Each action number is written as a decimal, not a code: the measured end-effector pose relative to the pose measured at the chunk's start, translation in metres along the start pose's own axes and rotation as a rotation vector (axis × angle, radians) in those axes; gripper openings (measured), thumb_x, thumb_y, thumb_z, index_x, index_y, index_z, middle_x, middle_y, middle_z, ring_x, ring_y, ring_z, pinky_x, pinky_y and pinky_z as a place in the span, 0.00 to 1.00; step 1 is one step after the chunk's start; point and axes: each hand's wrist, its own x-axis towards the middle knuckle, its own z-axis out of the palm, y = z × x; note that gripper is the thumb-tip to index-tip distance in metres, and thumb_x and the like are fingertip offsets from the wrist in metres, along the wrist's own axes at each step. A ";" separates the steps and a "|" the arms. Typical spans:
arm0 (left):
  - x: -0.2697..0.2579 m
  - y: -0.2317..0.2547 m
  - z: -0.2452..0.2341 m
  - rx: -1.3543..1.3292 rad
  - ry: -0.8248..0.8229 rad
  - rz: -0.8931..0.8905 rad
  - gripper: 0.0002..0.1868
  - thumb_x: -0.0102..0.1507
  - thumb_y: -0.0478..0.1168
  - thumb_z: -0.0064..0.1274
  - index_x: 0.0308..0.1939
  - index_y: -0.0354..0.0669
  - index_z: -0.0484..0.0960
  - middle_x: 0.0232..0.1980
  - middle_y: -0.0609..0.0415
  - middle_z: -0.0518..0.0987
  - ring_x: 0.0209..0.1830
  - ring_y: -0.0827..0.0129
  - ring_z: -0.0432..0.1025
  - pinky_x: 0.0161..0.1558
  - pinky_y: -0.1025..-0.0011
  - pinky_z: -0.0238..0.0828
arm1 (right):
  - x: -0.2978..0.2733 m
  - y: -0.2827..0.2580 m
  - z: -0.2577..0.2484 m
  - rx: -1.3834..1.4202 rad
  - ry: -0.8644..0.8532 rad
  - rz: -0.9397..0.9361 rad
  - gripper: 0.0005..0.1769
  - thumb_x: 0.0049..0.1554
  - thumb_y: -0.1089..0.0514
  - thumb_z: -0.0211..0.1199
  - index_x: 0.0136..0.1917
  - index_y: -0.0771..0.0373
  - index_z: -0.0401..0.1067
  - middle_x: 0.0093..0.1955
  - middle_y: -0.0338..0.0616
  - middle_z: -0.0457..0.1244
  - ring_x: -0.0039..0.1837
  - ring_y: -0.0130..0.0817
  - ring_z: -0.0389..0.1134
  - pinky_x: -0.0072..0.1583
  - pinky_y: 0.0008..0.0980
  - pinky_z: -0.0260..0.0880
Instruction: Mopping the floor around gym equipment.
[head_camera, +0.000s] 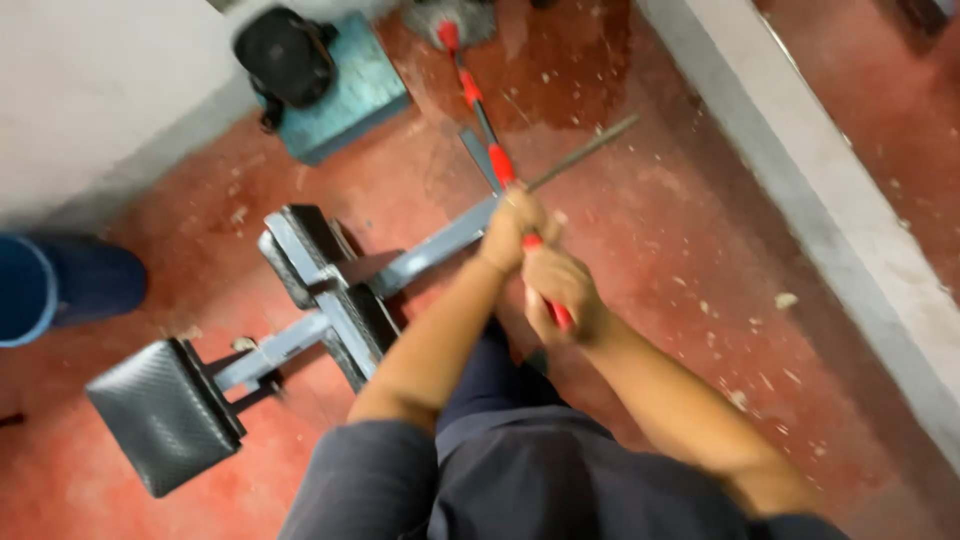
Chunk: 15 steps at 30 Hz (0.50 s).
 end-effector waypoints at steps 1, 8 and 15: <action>0.011 0.021 -0.001 -0.002 -0.009 -0.001 0.14 0.59 0.35 0.61 0.18 0.43 0.78 0.22 0.47 0.76 0.24 0.48 0.70 0.38 0.59 0.70 | 0.010 -0.018 -0.004 -0.001 0.008 0.005 0.08 0.48 0.74 0.56 0.43 0.71 0.69 0.45 0.58 0.67 0.40 0.50 0.65 0.49 0.43 0.72; 0.081 0.137 -0.008 -0.169 0.115 -0.029 0.22 0.60 0.41 0.60 0.13 0.55 0.69 0.17 0.62 0.72 0.17 0.62 0.69 0.28 0.69 0.67 | 0.087 -0.119 -0.040 -0.155 0.012 0.125 0.13 0.51 0.62 0.65 0.27 0.63 0.69 0.33 0.43 0.66 0.38 0.46 0.73 0.48 0.45 0.79; 0.086 0.093 0.003 -0.242 0.038 0.191 0.20 0.63 0.44 0.52 0.16 0.56 0.69 0.19 0.62 0.70 0.17 0.64 0.68 0.24 0.67 0.65 | 0.092 -0.091 -0.024 -0.180 0.235 -0.011 0.20 0.61 0.61 0.56 0.27 0.66 0.66 0.29 0.48 0.64 0.31 0.45 0.69 0.40 0.46 0.76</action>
